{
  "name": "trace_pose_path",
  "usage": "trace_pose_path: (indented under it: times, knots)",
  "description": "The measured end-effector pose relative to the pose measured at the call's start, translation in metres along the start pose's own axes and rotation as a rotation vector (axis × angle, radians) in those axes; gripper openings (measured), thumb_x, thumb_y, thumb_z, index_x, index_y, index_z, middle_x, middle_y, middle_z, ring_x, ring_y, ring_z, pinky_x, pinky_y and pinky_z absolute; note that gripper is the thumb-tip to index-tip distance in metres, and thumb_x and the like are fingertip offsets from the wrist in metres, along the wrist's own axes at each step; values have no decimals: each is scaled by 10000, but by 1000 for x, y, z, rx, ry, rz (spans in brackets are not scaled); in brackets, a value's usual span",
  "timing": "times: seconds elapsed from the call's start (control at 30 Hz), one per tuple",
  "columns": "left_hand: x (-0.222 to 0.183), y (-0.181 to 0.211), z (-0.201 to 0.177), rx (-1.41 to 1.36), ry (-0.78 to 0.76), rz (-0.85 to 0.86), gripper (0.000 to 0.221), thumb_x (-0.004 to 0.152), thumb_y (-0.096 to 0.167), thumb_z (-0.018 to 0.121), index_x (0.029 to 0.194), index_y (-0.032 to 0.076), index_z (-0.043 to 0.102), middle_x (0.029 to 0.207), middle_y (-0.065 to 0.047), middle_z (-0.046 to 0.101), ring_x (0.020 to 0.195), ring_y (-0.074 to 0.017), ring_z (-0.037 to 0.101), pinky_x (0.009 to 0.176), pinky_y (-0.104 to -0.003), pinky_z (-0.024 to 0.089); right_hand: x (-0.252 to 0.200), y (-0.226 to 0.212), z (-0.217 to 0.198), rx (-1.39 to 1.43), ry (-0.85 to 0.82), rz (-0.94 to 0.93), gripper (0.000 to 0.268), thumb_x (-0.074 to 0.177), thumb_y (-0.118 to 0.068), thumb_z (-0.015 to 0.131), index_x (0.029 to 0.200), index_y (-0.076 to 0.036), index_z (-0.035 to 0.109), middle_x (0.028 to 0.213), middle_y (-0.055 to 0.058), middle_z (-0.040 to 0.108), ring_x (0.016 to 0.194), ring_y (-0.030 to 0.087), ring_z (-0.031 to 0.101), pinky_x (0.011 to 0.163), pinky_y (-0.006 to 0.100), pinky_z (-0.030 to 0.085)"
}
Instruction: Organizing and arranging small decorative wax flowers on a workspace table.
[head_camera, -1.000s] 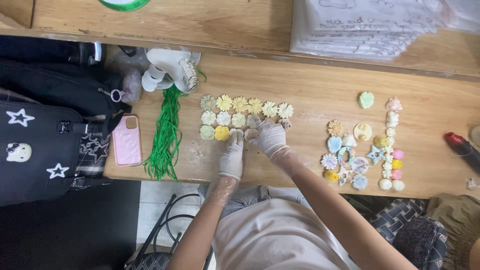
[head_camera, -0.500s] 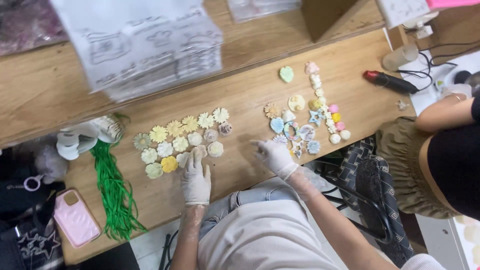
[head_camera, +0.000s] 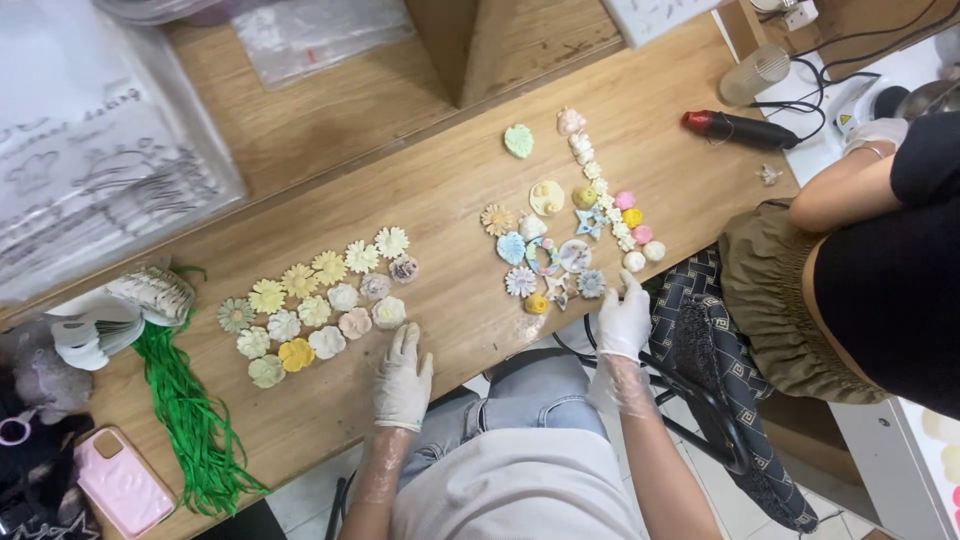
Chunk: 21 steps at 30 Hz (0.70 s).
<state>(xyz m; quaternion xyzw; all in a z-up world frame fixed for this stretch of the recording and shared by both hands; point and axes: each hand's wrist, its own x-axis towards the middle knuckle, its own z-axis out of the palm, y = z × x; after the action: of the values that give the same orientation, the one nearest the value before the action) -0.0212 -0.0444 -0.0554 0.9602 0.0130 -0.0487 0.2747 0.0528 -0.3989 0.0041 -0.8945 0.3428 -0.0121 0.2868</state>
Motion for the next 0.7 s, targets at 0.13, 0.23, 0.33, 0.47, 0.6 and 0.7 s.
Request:
trace_pose_path:
  times: [0.13, 0.23, 0.33, 0.47, 0.6, 0.7]
  knots:
    - [-4, 18, 2, 13, -49, -49, 596, 911, 286, 660, 1451, 95, 497, 1491, -143, 507, 1317, -338, 529, 1066, -478, 448, 22, 18, 6, -56, 5, 13, 546, 874, -125, 711, 1408, -95, 598, 1200, 178, 625, 1043, 315, 671, 913, 409, 529]
    - [-4, 31, 0, 23, -83, -108, 599, 897, 284, 672, 1442, 100, 502, 1491, -138, 508, 1317, -335, 521, 1079, -485, 421, 28, 12, 11, -80, -55, -34, 545, 858, -94, 701, 1393, -104, 601, 1252, 166, 612, 1087, 305, 672, 937, 408, 533]
    - [-16, 29, 6, 29, -63, -124, 592, 896, 290, 674, 1434, 100, 513, 1476, -137, 523, 1323, -334, 522, 1099, -481, 405, 25, 15, 15, -205, -96, -105, 487, 880, -102, 703, 1361, -123, 634, 1243, 153, 635, 1102, 320, 664, 932, 424, 530]
    - [-24, 26, 16, 10, 14, -128, 584, 900, 282, 667, 1431, 84, 525, 1467, -147, 536, 1323, -340, 533, 1113, -454, 426, 11, -22, -8, -246, -200, -170, 412, 922, -163, 705, 1330, -137, 655, 1155, 155, 672, 1012, 325, 689, 875, 436, 548]
    - [-25, 38, 5, 39, -84, -236, 589, 894, 296, 675, 1431, 108, 521, 1463, -138, 531, 1299, -339, 537, 1072, -451, 448, 8, 5, 22, -66, -309, -330, 393, 902, -189, 689, 1291, -143, 656, 1111, 127, 709, 964, 278, 738, 857, 407, 586]
    - [-27, 36, 2, 51, -103, -188, 589, 892, 304, 684, 1418, 94, 521, 1464, -144, 529, 1295, -341, 538, 1051, -467, 451, -6, -9, 20, -147, -369, -511, 417, 891, -162, 667, 1307, -187, 651, 1104, 110, 727, 964, 291, 733, 847, 426, 582]
